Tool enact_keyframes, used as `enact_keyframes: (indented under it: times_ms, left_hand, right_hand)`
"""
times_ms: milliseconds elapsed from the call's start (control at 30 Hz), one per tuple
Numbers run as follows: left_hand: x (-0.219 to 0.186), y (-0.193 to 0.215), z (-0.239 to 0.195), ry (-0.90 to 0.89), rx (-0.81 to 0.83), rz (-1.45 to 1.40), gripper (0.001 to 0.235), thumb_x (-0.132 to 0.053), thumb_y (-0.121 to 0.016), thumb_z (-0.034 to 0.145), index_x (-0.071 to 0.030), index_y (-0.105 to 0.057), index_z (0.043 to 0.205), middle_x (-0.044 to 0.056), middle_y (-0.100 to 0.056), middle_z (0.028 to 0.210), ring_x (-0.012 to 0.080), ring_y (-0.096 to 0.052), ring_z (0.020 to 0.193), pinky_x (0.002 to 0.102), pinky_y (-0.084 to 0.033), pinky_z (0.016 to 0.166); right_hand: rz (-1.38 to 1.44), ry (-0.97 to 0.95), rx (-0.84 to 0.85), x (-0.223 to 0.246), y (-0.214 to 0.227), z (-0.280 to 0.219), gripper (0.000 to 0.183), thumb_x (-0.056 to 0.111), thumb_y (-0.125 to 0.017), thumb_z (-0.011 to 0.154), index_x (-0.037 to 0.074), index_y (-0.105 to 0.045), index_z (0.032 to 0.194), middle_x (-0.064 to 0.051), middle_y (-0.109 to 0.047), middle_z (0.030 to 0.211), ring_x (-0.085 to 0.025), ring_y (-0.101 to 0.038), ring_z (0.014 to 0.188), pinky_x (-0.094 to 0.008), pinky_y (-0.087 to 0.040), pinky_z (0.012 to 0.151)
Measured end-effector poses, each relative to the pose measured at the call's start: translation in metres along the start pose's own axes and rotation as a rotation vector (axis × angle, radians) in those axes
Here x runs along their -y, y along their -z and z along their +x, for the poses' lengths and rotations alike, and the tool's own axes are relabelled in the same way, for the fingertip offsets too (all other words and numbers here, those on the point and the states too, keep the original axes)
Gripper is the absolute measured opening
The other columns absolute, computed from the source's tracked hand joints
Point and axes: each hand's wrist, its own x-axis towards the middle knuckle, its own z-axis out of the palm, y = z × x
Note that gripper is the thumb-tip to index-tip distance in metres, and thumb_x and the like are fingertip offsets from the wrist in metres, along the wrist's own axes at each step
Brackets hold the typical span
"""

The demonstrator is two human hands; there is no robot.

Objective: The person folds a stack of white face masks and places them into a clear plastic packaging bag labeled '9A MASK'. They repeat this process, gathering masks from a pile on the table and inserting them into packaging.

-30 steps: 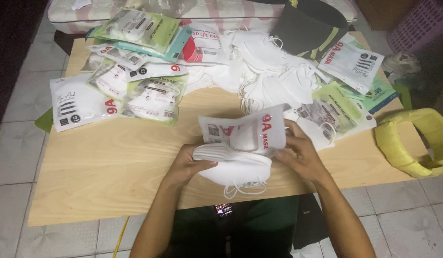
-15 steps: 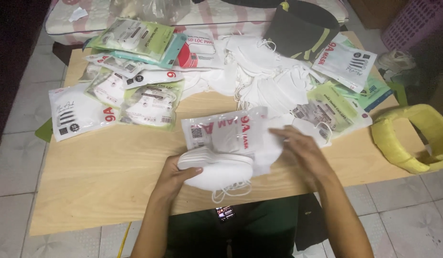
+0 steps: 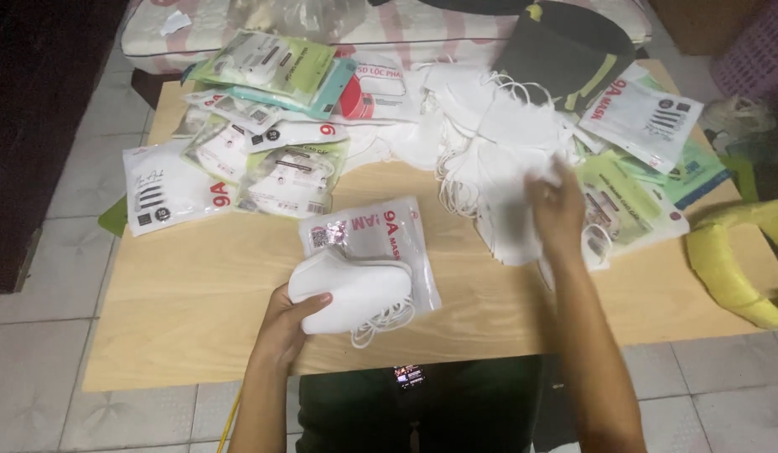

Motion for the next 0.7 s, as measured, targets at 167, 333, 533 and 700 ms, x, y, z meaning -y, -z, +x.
enact_keyframes:
  times_ms: [167, 333, 533, 700]
  left_hand:
    - [-0.012, -0.012, -0.003, 0.005, 0.013, 0.092, 0.040, 0.002, -0.081, 0.069, 0.005, -0.074, 0.109, 0.015, -0.074, 0.086, 0.0246, -0.071, 0.077, 0.035, -0.057, 0.067]
    - [-0.021, -0.026, -0.011, -0.055, 0.074, 0.366, 0.036, 0.001, -0.083, 0.074, 0.002, -0.079, 0.109, 0.020, -0.077, 0.100, 0.0289, -0.066, 0.094, 0.040, -0.056, 0.082]
    - [-0.056, -0.036, -0.042, -0.354, 0.020, 0.727, 0.036, 0.002, -0.076, 0.077, 0.000, -0.077, 0.113, 0.038, -0.053, 0.133, 0.0542, -0.056, 0.121, 0.057, -0.045, 0.105]
    - [-0.040, -0.031, -0.053, -0.376, -0.030, 0.831, 0.031, 0.003, -0.078, 0.077, 0.002, -0.076, 0.108, 0.036, -0.038, 0.136, 0.0612, -0.053, 0.119, 0.064, -0.041, 0.107]
  right_hand:
    - [-0.011, 0.040, 0.332, 0.048, -0.033, -0.122, 0.044, 0.026, -0.071, 0.084, 0.006, -0.071, 0.123, -0.021, -0.071, 0.126, -0.041, -0.066, 0.119, -0.054, -0.050, 0.105]
    - [-0.178, 0.522, 0.525, 0.024, -0.085, -0.136, 0.070, 0.039, -0.087, 0.079, 0.009, -0.062, 0.136, -0.016, -0.070, 0.126, -0.037, -0.064, 0.119, -0.048, -0.046, 0.103]
    - [-0.224, 0.588, 0.637, 0.020, -0.112, -0.153, 0.075, 0.046, -0.086, 0.078, 0.012, -0.059, 0.139, -0.006, -0.069, 0.107, -0.029, -0.065, 0.107, -0.042, -0.044, 0.093]
    - [-0.248, 0.631, 0.671, 0.014, -0.113, -0.158, 0.040, 0.038, -0.081, 0.083, 0.016, -0.068, 0.114, -0.002, -0.063, 0.100, -0.028, -0.063, 0.103, -0.041, -0.044, 0.090]
